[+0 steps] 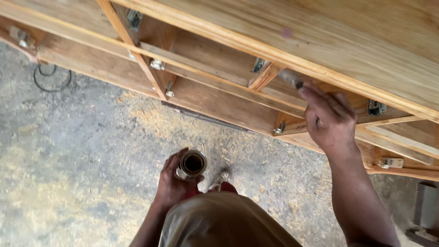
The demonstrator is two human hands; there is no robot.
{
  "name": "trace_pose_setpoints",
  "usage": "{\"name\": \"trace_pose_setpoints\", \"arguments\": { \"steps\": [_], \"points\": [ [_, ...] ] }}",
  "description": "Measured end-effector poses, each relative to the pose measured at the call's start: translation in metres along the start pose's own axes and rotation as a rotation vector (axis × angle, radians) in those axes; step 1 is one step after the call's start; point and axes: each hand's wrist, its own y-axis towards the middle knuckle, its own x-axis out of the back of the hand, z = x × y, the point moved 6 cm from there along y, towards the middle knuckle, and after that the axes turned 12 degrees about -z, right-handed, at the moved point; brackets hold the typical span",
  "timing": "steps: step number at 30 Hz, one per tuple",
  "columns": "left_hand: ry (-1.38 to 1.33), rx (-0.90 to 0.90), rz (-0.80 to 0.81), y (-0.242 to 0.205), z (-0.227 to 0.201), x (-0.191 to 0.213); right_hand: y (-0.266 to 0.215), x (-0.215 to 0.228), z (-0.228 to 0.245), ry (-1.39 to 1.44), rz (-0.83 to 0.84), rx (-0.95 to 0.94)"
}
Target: The person applies a dark wood finish to the interior surfaces of a wooden cabinet using a small brush. They repeatedly dip the brush into a can held in the left hand and paint the shelves and frame, moving around the cabinet to reach different sections.
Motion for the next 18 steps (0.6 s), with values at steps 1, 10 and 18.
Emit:
{"name": "trace_pose_setpoints", "arguments": {
  "steps": [1,10,18],
  "points": [
    [0.006,0.056,0.011,-0.008,0.001,0.000,-0.002,-0.001,0.004,-0.032,0.054,0.014],
    [0.021,0.112,0.014,-0.003,0.005,-0.007,-0.034,-0.025,0.015,0.218,0.197,-0.073],
    [0.155,-0.086,-0.101,0.004,-0.020,-0.021,-0.108,-0.058,0.111,0.593,0.590,-0.033]
  ]
}}
